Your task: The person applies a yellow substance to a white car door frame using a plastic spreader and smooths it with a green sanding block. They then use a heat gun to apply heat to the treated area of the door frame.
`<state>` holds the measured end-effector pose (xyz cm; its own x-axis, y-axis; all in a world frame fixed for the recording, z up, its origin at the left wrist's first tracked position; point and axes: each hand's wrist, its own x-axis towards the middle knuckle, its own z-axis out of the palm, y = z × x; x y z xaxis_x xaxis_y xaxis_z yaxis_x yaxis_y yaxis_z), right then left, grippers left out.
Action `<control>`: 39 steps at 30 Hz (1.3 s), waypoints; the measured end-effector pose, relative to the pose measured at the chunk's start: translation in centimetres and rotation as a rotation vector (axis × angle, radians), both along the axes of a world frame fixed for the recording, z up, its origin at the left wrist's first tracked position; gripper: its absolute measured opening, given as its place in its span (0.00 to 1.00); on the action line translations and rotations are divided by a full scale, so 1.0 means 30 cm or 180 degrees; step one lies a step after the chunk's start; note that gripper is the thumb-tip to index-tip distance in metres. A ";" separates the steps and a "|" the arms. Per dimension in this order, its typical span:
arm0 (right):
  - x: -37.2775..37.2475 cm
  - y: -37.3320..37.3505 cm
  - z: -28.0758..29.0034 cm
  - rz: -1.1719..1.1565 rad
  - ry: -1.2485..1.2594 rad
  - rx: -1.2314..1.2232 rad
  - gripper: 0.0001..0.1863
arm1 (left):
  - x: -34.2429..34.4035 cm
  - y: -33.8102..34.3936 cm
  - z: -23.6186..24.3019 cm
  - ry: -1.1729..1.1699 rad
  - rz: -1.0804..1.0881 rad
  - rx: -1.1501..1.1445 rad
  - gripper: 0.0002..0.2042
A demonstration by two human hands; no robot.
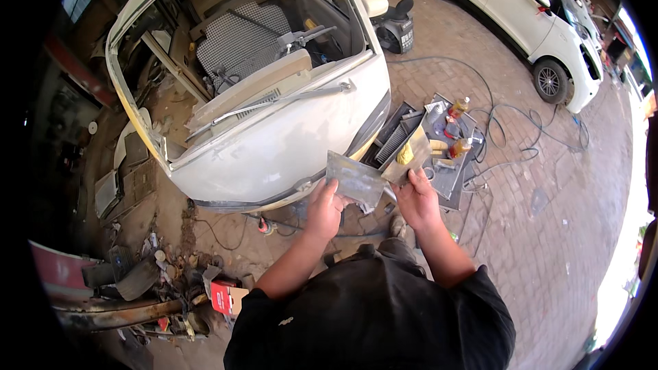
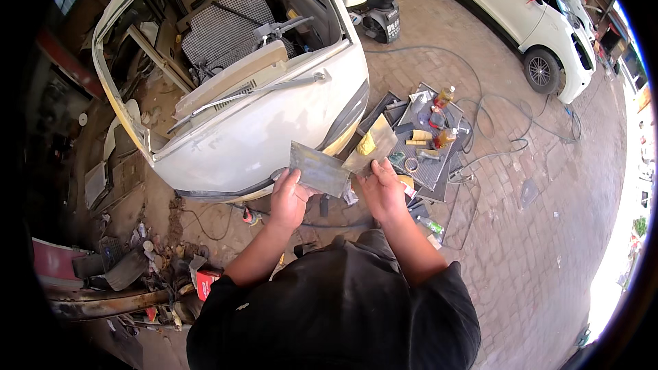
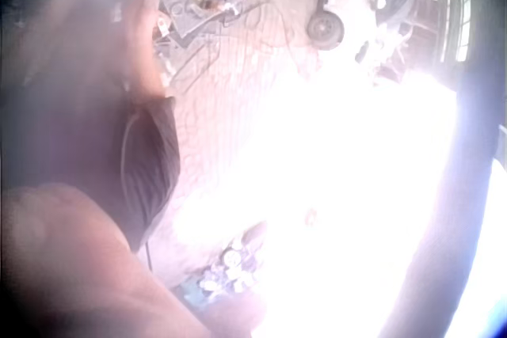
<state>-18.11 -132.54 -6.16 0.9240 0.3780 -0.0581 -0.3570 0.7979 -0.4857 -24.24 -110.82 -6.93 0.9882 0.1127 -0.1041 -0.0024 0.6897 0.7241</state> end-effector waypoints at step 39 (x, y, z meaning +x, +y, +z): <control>-0.074 -1.012 -1.710 0.0465 0.3563 -0.3718 0.15 | 1.201 -0.746 -2.114 0.2900 -0.0583 0.0126 0.10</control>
<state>-20.33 -162.92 -57.47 0.1865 -0.2760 -0.9429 -0.9647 0.1302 -0.2289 11.80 -133.21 -70.35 0.5295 -0.0169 -0.8481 0.6853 0.5978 0.4159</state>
